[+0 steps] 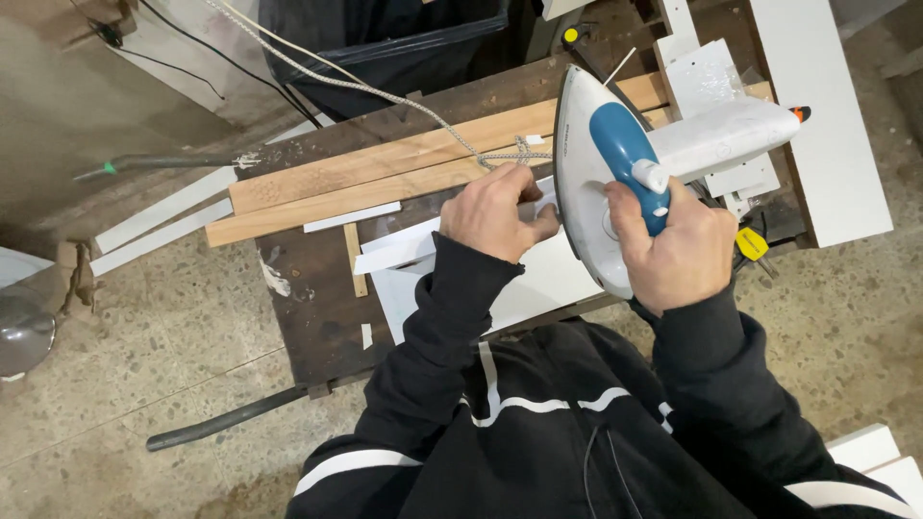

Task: Apply adhesive edging to the exposed sides of white furniture panels using a clothes iron.

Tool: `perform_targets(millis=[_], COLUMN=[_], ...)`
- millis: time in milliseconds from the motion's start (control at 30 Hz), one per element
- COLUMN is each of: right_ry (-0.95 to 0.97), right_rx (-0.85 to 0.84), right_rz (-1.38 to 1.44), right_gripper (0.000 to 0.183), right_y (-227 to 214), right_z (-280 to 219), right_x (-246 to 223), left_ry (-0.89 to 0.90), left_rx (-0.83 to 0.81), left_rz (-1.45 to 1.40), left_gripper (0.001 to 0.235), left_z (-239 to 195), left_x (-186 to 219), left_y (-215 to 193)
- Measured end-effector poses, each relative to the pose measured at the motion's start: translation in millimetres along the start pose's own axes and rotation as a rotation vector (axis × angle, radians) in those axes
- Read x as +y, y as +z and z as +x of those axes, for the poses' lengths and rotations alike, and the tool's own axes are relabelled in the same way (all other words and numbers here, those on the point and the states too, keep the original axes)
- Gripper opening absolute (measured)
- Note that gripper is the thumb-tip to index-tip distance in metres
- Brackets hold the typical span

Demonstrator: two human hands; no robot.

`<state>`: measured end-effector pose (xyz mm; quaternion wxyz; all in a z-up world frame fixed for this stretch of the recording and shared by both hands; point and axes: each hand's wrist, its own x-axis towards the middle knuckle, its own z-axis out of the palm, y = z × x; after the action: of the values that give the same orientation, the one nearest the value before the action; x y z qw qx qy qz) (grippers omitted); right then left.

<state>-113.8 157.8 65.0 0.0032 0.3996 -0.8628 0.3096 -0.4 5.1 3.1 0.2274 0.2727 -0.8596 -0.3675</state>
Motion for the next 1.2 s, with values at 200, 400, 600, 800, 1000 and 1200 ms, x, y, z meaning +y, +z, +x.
perform_targets(millis=[200, 400, 600, 800, 1000, 1200], right_ry=[-0.067, 0.074, 0.056, 0.139, 0.104, 0.006], right_rx=[0.050, 0.099, 0.115, 0.103, 0.082, -0.013], right_rz=[-0.025, -0.036, -0.048, 0.063, 0.024, 0.029], right_gripper=[0.029, 0.042, 0.041, 0.038, 0.043, 0.030], right_y=[-4.3, -17.8, -17.5, -29.0, -24.2, -7.9], right_z=[3.8, 19.6, 23.2, 32.8, 23.6, 14.0], right_x=[31.9, 84.5, 98.0, 63.4, 78.2, 25.4], left_ry=[0.019, 0.056, 0.035, 0.054, 0.052, 0.064], left_rx=[0.024, 0.059, 0.043, 0.086, 0.071, 0.059], left_rz=[0.019, 0.034, 0.049, 0.043, 0.034, 0.030], left_gripper=[0.026, 0.024, 0.024, 0.024, 0.025, 0.025], left_z=[0.5, 3.0, 6.4, 6.0, 6.7, 3.9], left_x=[-3.1, -6.5, -6.1, -7.8, -6.6, -3.8], left_y=[2.7, 2.2, -0.4, 1.9, 3.0, 0.9])
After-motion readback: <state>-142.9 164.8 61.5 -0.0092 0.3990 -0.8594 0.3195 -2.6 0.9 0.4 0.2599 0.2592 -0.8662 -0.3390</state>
